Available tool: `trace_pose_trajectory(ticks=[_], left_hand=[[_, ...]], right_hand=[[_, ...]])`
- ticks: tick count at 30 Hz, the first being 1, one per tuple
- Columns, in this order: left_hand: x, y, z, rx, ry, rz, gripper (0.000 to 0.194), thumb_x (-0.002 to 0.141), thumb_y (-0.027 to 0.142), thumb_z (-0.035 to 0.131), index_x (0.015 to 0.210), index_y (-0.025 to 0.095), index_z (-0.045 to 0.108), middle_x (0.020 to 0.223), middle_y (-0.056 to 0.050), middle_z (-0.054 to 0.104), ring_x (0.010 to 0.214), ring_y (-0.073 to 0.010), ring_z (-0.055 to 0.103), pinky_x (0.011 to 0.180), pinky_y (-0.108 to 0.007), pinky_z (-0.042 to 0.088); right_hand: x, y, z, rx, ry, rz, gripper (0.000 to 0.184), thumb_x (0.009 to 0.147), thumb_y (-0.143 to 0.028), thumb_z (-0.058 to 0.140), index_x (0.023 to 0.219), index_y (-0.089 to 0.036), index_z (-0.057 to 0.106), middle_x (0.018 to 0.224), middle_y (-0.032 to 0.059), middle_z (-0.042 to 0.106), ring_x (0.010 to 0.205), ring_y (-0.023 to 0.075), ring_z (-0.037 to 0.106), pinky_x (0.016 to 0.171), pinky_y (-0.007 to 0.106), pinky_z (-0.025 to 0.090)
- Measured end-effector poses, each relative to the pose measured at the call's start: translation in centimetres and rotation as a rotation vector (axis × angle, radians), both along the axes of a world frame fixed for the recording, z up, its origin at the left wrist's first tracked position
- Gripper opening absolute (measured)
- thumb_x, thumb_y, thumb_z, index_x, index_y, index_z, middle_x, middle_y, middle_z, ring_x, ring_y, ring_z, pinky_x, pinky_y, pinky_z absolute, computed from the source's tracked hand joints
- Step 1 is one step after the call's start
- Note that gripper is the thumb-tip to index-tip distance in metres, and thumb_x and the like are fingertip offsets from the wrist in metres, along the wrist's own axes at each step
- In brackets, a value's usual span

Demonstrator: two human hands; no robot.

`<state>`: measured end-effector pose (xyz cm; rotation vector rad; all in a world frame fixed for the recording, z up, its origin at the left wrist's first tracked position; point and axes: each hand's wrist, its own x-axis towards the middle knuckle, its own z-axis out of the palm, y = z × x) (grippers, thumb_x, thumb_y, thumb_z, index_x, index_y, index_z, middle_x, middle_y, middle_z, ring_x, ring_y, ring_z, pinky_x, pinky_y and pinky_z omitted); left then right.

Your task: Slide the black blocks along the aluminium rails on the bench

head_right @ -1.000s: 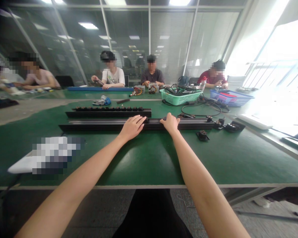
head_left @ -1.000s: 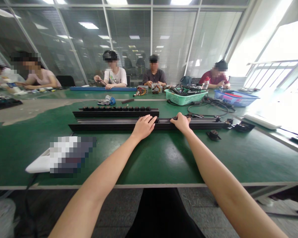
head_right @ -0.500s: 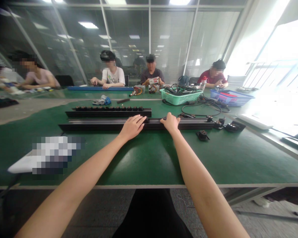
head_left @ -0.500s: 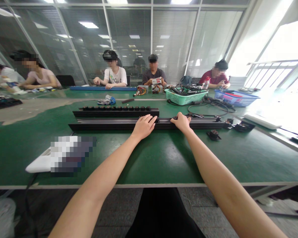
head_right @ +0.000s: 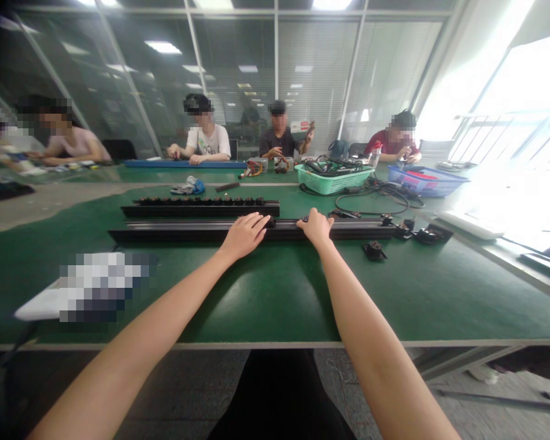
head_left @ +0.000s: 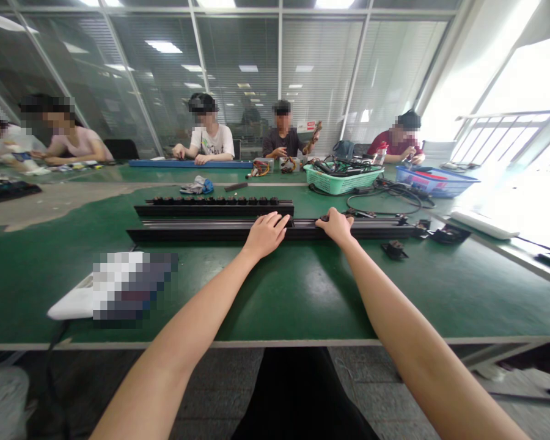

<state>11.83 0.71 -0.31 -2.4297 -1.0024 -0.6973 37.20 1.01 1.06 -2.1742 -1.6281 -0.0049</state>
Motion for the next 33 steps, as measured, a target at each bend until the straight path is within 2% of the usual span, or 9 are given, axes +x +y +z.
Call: trace_pose_trajectory(ticks=[6, 13, 21, 33], left_hand=[[-0.02, -0.04, 0.04, 0.009, 0.003, -0.001, 0.047, 0.110, 0.030, 0.040, 0.150, 0.015, 0.058, 0.145, -0.015, 0.065, 0.141, -0.0294, 0.055, 0.116, -0.047, 0.045], [-0.03, -0.03, 0.05, -0.007, -0.004, 0.001, 0.046, 0.109, 0.030, 0.041, 0.151, 0.019, 0.058, 0.145, -0.014, 0.066, 0.142, -0.0286, 0.055, 0.117, -0.047, 0.045], [-0.07, 0.06, -0.03, -0.017, -0.006, 0.007, 0.046, 0.109, 0.031, 0.042, 0.151, 0.019, 0.057, 0.147, -0.014, 0.064, 0.143, -0.0278, 0.054, 0.117, -0.046, 0.043], [-0.13, 0.07, -0.07, -0.004, -0.006, 0.002, 0.046, 0.110, 0.031, 0.040, 0.151, 0.019, 0.057, 0.147, -0.014, 0.065, 0.143, -0.0282, 0.054, 0.117, -0.046, 0.045]], right_hand=[[-0.04, -0.05, 0.07, -0.006, 0.000, -0.002, 0.032, 0.095, -0.042, 0.057, 0.116, -0.017, 0.057, 0.113, 0.0149, 0.075, 0.109, 0.0317, 0.067, 0.100, 0.043, 0.031], [-0.14, -0.39, 0.21, -0.005, -0.007, -0.006, 0.033, 0.095, -0.041, 0.056, 0.118, -0.017, 0.055, 0.113, 0.0154, 0.074, 0.108, 0.0318, 0.067, 0.101, 0.044, 0.031], [0.25, -0.37, 0.08, -0.015, -0.027, -0.022, 0.036, 0.096, -0.042, 0.055, 0.120, -0.015, 0.055, 0.117, 0.0181, 0.074, 0.113, 0.0328, 0.067, 0.102, 0.045, 0.031], [0.39, -0.38, 0.27, -0.025, -0.053, -0.019, 0.037, 0.096, -0.042, 0.055, 0.120, -0.014, 0.055, 0.114, 0.0183, 0.074, 0.111, 0.0333, 0.067, 0.101, 0.044, 0.032]])
